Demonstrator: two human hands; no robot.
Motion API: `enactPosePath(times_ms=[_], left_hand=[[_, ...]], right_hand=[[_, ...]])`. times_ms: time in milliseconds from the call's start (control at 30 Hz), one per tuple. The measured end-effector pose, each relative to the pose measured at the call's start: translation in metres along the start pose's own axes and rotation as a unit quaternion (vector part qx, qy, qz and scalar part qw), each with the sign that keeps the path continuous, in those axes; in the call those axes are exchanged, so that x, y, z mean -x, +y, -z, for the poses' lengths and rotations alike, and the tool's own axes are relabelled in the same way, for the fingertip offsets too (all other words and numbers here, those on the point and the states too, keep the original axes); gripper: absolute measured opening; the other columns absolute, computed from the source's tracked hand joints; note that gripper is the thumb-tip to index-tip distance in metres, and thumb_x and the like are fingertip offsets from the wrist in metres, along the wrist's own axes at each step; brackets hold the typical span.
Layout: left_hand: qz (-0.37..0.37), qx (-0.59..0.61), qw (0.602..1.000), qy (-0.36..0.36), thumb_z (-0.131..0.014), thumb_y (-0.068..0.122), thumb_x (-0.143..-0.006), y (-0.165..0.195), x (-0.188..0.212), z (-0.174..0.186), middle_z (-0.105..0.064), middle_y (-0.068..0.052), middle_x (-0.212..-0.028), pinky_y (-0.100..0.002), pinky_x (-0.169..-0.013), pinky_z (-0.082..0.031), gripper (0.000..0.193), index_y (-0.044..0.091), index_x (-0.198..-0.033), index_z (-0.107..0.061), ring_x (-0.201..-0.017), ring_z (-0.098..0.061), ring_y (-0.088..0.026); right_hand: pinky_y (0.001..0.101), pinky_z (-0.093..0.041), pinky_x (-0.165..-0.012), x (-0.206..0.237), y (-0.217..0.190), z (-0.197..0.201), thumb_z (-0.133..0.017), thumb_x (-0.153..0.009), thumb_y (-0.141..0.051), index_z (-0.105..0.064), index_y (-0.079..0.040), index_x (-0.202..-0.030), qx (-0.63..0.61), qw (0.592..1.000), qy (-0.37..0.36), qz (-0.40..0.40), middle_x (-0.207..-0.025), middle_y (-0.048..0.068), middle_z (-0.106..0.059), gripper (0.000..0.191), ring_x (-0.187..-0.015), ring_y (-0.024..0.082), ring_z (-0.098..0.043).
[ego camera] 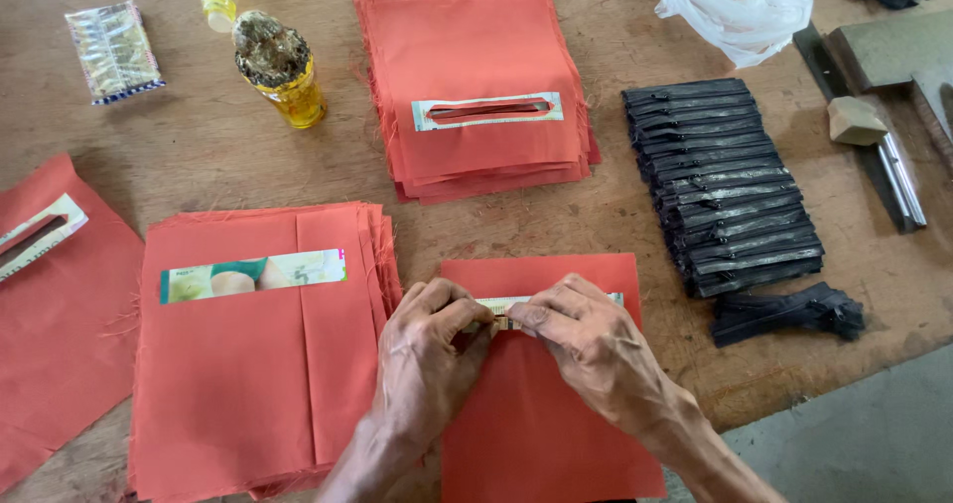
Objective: The person repeatedly places a rectangular paper template onto red fabric pieces, folds the fabric over the template, and presses the edges to form a pouch shape. The person then removes the template and stacks the finished pouches.
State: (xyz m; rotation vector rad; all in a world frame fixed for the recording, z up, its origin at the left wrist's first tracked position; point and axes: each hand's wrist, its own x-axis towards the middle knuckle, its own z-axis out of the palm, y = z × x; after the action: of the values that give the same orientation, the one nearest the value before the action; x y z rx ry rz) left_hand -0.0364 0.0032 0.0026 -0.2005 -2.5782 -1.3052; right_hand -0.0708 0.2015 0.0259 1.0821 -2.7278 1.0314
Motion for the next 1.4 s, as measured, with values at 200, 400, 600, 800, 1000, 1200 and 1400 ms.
enactPosePath(times_ms=[200, 400, 600, 800, 1000, 1200, 1400], left_hand=[[-0.056, 0.024, 0.998, -0.029, -0.084, 0.009, -0.076, -0.014, -0.002, 0.005, -0.069, -0.003, -0.089, -0.037, -0.074, -0.055, 0.014, 0.010, -0.089, -0.077, -0.087, -0.065, -0.025], [-0.089, 0.024, 0.993, -0.068, -0.082, 0.006, -0.076, -0.017, 0.000, 0.014, -0.068, -0.005, -0.095, -0.037, -0.077, -0.056, 0.019, 0.010, -0.094, -0.079, -0.090, -0.064, -0.025], [-0.071, 0.030, 0.994, -0.081, -0.081, 0.004, -0.076, -0.013, -0.002, 0.015, -0.068, -0.005, -0.096, -0.038, -0.077, -0.055, 0.024, 0.008, -0.099, -0.079, -0.089, -0.063, -0.025], [-0.088, 0.038, 0.992, -0.084, -0.081, 0.005, -0.077, -0.013, 0.000, 0.017, -0.066, -0.007, -0.098, -0.037, -0.079, -0.055, 0.025, 0.010, -0.102, -0.081, -0.091, -0.062, -0.025], [-0.096, 0.051, 0.991, -0.081, -0.081, 0.003, -0.076, -0.016, 0.002, 0.017, -0.066, -0.007, -0.103, -0.036, -0.083, -0.055, 0.023, 0.007, -0.098, -0.079, -0.094, -0.061, -0.025], [-0.104, 0.051, 0.990, -0.084, -0.080, 0.000, -0.071, -0.018, 0.003, 0.015, -0.066, -0.007, -0.104, -0.036, -0.085, -0.054, 0.026, 0.006, -0.097, -0.079, -0.096, -0.061, -0.026], [-0.100, 0.044, 0.990, -0.087, -0.081, 0.001, -0.072, -0.016, 0.002, 0.017, -0.067, -0.007, -0.104, -0.037, -0.084, -0.054, 0.025, 0.006, -0.096, -0.079, -0.096, -0.060, -0.026]], right_hand=[[0.0369, -0.056, -0.074, 0.011, 0.002, -0.006, -0.073, -0.081, 0.004, -0.075, -0.003, -0.113, 0.069, 0.997, 0.008, 0.045, -0.094, 0.007, -0.068, 0.033, -0.085, 0.023, -0.063], [0.0387, -0.056, -0.083, 0.019, 0.010, -0.008, -0.072, -0.076, 0.003, -0.073, -0.001, -0.117, 0.102, 0.990, 0.000, 0.098, -0.100, 0.006, -0.066, 0.042, -0.093, 0.024, -0.062], [0.0388, -0.056, -0.086, 0.021, 0.011, -0.008, -0.071, -0.076, 0.003, -0.073, -0.001, -0.117, 0.103, 0.989, 0.003, 0.110, -0.105, 0.004, -0.067, 0.042, -0.098, 0.024, -0.063], [0.0383, -0.055, -0.087, 0.023, 0.012, -0.012, -0.072, -0.078, 0.003, -0.074, -0.004, -0.120, 0.122, 0.987, 0.010, 0.105, -0.103, 0.004, -0.065, 0.043, -0.097, 0.023, -0.063], [0.0386, -0.053, -0.087, 0.026, 0.013, -0.012, -0.071, -0.075, 0.004, -0.074, -0.004, -0.120, 0.123, 0.986, -0.002, 0.110, -0.103, 0.004, -0.065, 0.046, -0.096, 0.023, -0.062], [0.0385, -0.052, -0.088, 0.026, 0.015, -0.014, -0.070, -0.079, 0.004, -0.075, -0.005, -0.119, 0.123, 0.986, 0.010, 0.109, -0.103, 0.003, -0.064, 0.042, -0.096, 0.022, -0.062], [0.0385, -0.051, -0.088, 0.026, 0.016, -0.014, -0.070, -0.077, 0.004, -0.075, -0.004, -0.118, 0.116, 0.987, 0.012, 0.113, -0.104, 0.003, -0.066, 0.042, -0.096, 0.023, -0.062]])
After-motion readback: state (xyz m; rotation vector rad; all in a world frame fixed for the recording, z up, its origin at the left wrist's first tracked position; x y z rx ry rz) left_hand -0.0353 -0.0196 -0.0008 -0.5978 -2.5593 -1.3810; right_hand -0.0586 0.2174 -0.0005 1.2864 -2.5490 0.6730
